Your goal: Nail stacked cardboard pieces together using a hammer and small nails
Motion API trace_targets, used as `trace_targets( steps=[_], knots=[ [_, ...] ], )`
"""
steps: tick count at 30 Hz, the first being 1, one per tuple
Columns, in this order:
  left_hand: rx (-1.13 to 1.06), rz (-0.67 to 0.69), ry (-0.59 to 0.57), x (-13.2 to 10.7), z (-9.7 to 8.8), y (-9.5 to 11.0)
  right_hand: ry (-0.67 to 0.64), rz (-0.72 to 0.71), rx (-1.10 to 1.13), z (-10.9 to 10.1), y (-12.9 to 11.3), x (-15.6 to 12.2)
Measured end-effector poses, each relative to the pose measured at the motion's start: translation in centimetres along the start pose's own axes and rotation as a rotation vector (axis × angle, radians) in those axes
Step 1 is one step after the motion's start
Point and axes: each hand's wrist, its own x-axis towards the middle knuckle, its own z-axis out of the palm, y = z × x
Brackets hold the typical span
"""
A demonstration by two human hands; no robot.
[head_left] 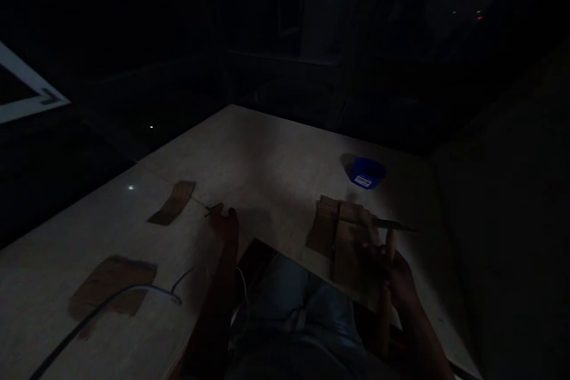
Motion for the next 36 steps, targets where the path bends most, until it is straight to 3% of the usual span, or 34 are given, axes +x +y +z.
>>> trace_targets(
  steps=[4, 8, 12, 32, 36],
  knots=[
    [0.178, -0.125, -0.011, 2.7, -2.6, -2.1, 0.011, 0.084, -0.017, -0.2, -0.1, -1.1],
    [0.37, -0.067, -0.185, 3.0, -4.3, -3.9, 0.03, 0.112, -0.077, -0.2, -0.7, -2.3],
    [0.383, -0.032, -0.258, 2.7, -5.2, -5.3, 0.047, 0.126, -0.069, -0.2, -1.0, -3.0],
    [0.189, 0.077, -0.206, 2.0, -5.4, -7.6, -0.002, 0.151, -0.06, 1.1, 0.1, -5.2],
    [0.042, 0.135, -0.178, 1.7, -5.5, -6.9, 0.005, 0.14, -0.036, 2.3, 0.1, -5.3]
  ],
)
